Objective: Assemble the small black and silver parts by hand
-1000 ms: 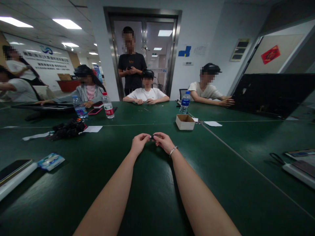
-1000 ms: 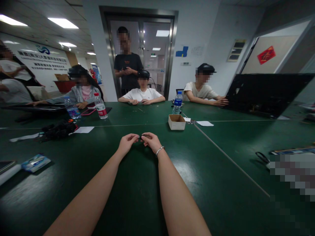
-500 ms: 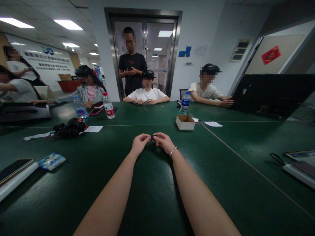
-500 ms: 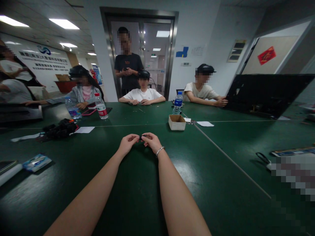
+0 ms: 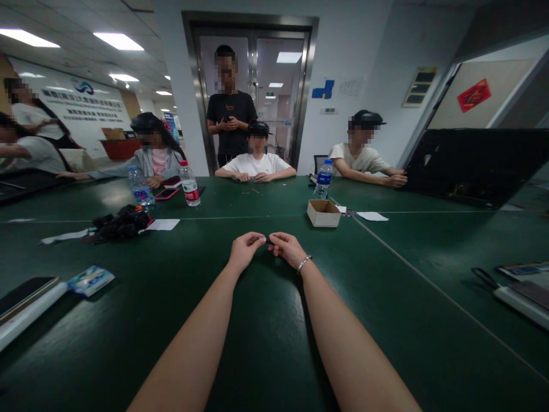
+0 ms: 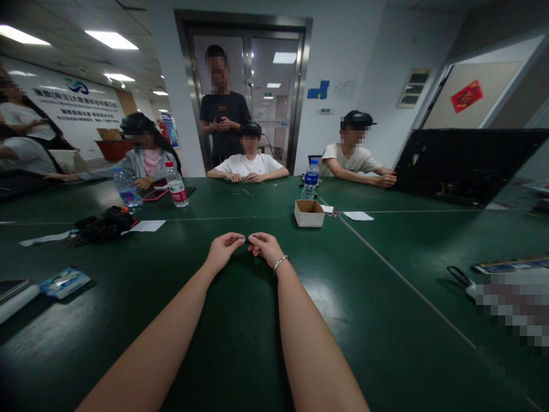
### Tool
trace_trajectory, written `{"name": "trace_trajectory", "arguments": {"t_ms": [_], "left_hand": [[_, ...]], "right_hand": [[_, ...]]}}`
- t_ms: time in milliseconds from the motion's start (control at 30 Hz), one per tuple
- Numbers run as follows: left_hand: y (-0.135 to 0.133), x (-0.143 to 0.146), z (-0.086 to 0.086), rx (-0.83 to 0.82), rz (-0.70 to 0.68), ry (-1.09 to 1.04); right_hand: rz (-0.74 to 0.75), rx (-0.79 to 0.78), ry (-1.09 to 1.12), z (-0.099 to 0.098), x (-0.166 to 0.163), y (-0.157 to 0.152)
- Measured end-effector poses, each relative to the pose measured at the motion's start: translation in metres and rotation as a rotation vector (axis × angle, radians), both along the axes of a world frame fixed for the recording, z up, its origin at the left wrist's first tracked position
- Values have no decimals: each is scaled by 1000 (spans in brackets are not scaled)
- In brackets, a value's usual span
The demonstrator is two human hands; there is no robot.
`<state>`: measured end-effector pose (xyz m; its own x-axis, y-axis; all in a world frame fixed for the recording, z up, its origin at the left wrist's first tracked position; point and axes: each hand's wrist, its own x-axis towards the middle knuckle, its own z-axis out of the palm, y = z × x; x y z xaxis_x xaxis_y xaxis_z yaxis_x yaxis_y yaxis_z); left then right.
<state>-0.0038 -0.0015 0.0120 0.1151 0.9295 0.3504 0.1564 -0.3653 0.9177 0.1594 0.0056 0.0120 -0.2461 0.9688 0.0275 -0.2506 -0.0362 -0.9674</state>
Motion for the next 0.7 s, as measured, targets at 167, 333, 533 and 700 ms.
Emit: {"name": "trace_trajectory", "arguments": {"t_ms": [167, 333, 533, 700], "left_hand": [[-1, 0, -2, 4, 20, 52], [-3, 2, -1, 51, -17, 17], [-2, 5, -1, 148, 12, 37], [-3, 4, -2, 71, -16, 4]], "right_hand": [[3, 29, -8, -1, 0, 0], [-18, 16, -46, 1, -1, -1], [-26, 14, -73, 2, -1, -1], [-20, 22, -107, 1, -1, -1]]}}
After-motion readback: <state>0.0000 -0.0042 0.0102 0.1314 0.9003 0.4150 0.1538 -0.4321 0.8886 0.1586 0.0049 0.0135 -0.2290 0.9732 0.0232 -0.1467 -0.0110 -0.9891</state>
